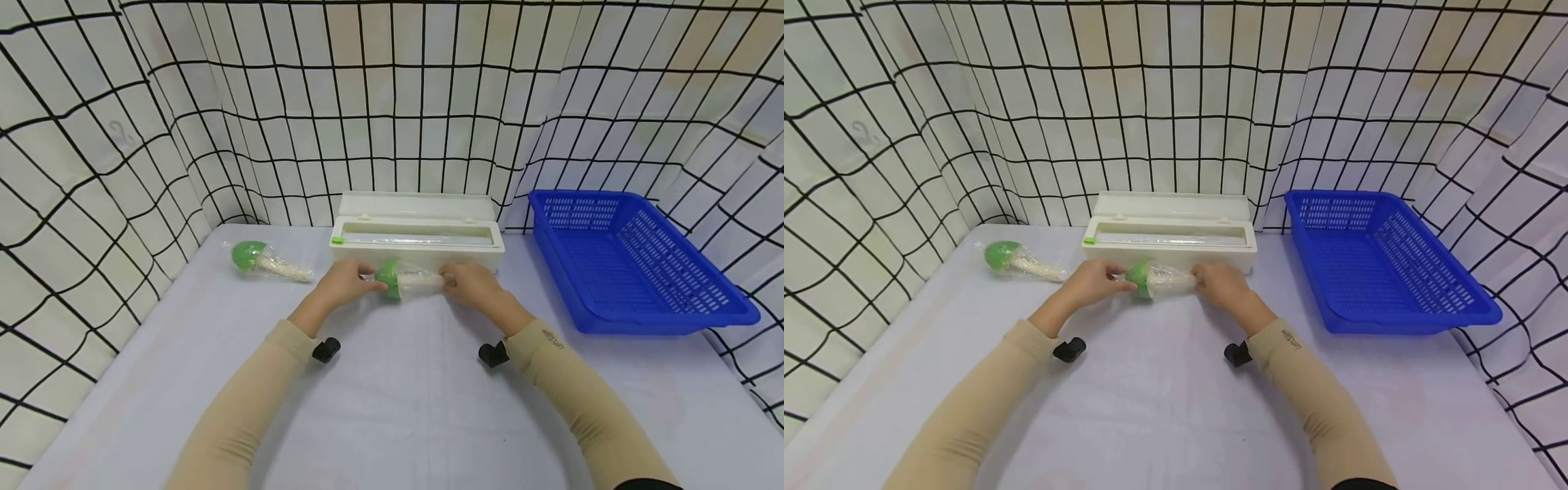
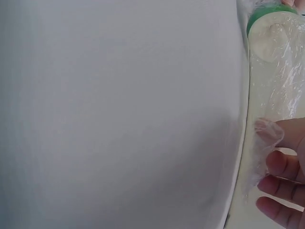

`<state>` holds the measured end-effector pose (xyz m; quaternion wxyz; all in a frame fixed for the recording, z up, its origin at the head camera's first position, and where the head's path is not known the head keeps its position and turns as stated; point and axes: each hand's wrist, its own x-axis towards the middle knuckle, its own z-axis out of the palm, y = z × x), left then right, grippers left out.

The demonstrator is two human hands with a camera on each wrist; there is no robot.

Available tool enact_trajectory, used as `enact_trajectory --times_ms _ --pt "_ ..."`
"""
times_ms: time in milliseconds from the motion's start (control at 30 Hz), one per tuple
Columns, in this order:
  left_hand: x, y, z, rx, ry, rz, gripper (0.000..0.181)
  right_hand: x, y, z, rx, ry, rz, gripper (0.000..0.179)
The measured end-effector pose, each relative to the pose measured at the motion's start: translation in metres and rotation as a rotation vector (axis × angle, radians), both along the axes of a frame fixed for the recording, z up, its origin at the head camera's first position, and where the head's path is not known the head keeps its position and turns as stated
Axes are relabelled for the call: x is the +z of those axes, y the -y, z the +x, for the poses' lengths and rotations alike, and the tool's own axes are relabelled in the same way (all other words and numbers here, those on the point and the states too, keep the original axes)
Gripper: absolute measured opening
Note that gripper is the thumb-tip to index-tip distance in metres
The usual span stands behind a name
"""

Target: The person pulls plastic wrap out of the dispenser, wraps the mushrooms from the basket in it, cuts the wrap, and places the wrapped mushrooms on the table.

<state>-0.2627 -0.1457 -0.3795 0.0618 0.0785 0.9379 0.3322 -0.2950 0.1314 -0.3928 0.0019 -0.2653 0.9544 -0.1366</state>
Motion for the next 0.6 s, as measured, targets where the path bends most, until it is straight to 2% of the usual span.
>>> enact_trajectory --times_ms 267,600 --pt "0.0029 0.0005 0.0026 0.027 -0.005 0.093 0.060 0.0049 -0.0055 0.0012 0.011 -0.049 -0.019 0.033" --pt "0.0032 -0.0014 0.0038 0.069 0.059 0.211 0.056 0.0028 -0.0081 -0.0005 -0.004 -0.028 -0.035 0.036"
